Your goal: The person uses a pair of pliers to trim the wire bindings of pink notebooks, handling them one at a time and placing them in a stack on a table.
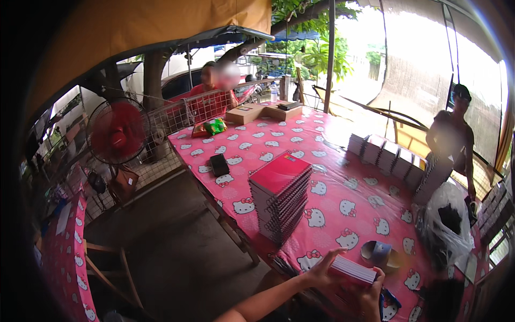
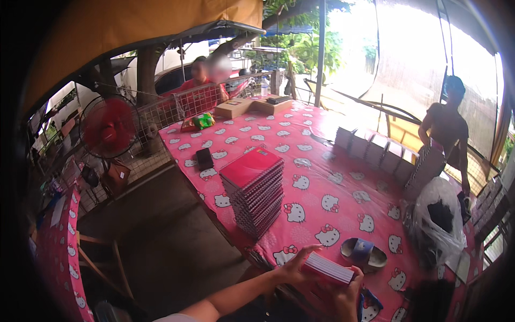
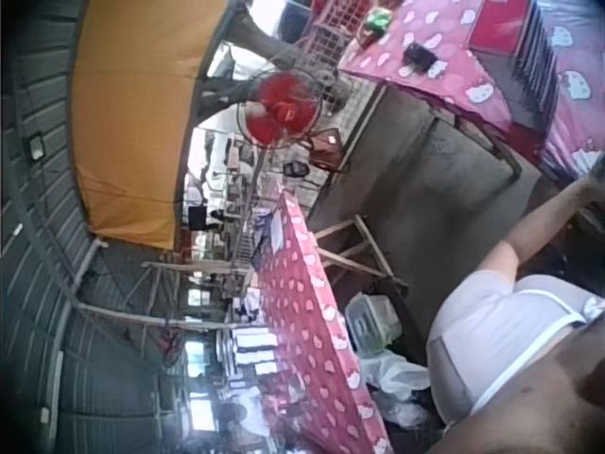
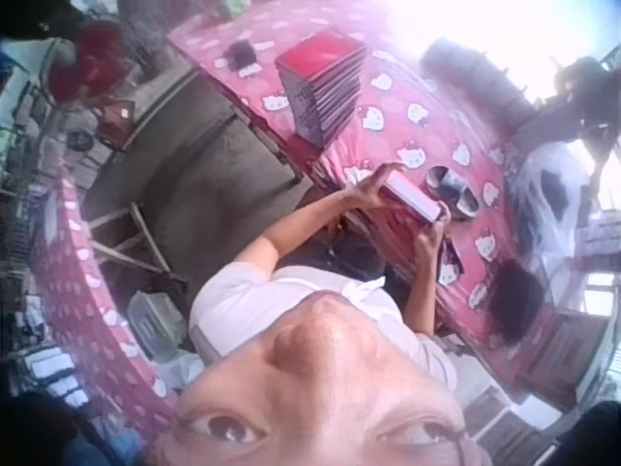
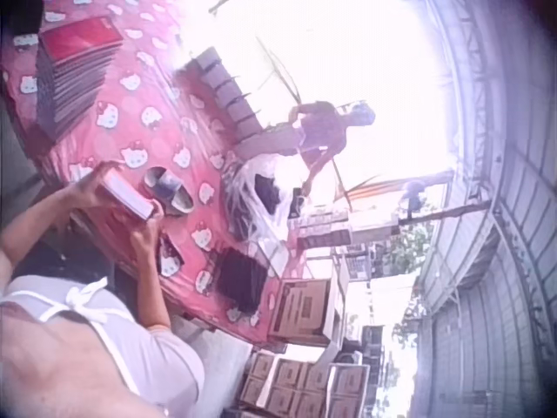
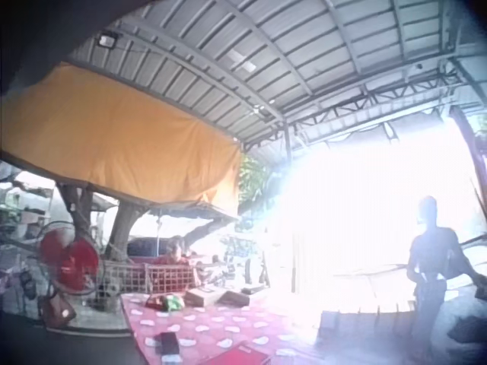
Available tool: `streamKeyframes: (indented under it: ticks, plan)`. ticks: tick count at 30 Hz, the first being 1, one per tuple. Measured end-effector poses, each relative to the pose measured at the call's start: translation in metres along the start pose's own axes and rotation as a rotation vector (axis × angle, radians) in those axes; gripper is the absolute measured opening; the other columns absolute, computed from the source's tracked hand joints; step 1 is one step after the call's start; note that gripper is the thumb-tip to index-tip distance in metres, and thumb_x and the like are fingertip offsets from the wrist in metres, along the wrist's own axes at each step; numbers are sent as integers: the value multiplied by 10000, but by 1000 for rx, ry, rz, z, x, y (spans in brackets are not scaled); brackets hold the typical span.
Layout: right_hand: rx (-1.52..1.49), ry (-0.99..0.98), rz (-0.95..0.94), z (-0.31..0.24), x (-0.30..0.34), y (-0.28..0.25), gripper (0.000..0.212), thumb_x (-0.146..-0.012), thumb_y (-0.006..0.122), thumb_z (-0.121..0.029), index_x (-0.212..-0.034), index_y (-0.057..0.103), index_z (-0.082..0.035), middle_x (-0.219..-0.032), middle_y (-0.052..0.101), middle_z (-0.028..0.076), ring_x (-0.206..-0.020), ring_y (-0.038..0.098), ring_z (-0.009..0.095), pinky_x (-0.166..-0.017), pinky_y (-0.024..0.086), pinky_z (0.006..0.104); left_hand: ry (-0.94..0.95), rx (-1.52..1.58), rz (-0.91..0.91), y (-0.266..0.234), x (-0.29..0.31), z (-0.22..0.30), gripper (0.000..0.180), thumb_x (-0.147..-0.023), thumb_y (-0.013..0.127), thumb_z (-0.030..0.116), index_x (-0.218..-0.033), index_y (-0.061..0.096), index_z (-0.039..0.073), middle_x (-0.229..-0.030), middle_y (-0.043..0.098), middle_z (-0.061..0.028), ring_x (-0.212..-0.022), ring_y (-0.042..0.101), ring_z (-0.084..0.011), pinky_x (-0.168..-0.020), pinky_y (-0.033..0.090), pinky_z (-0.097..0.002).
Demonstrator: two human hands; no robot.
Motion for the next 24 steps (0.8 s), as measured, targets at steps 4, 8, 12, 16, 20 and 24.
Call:
streamKeyframes:
  ticks: [4, 8, 12, 16, 20, 24]
  plan:
    - [160, 55, -3, 2, 3, 0, 628, -681, 763, -16, -1183, 385, -45, -1045, 429, 47, -931, 482, 149, -820, 421, 279, -128, 24, -3, 11, 13, -27, 586, -772, 728, 3, -1231, 367, 49, -1125, 474, -94, -1063, 504, -193, -912, 435, -334]
    - [403, -165, 61, 12, 13, -17, 610, -641, 771, -7, -1137, 417, -37, -1049, 447, 74, -950, 485, 184, -813, 419, 305, 27, 67, -41, 15, 9, -2, 537, -803, 708, 19, -1225, 379, 57, -1126, 460, -105, -1065, 500, -202, -904, 424, -332]
    - [342, -24, 21, 19, 14, -9, 639, -591, 733, 58, -1136, 414, -41, -1055, 437, 74, -965, 497, 200, -856, 430, 313, 1, 39, -53, 9, 22, -17, 555, -816, 685, 38, -1274, 373, 58, -1204, 455, -132, -1179, 455, -245, -984, 376, -361]
    - [260, 16, 11, 20, 12, -6, 668, -581, 731, 80, -1153, 406, -39, -1079, 438, 68, -994, 494, 183, -869, 435, 304, 92, -12, -63, 9, 22, -19, 777, -794, 672, -36, -1398, 202, 97, -1216, 445, -150, -1146, 465, -277, -973, 397, -359]
    - [119, 2, 20, 2, 6, -6, 827, -600, 726, 91, -1318, 333, -23, -1195, 443, 96, -1083, 479, 179, -918, 430, 308, -229, 154, -32, 4, 6, -2, 641, -807, 671, -16, -1332, 310, 56, -1201, 442, -147, -1199, 438, -253, -1008, 364, -353]
    - [127, 276, -81, -15, -5, 3, 895, -688, 782, -44, -1410, 255, -4, -1181, 513, 119, -1038, 532, 185, -857, 469, 296, -658, 180, -13, -17, 2, 3, 787, -831, 686, 111, -1434, 181, 97, -1298, 412, -247, -1239, 421, -317, -1014, 359, -377]
Point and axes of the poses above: each hand's wrist, its own x-axis away from the middle knuckle, its own y-axis out of the palm, z = x × y, the point moved 4 cm from there along -x, towards the middle knuckle
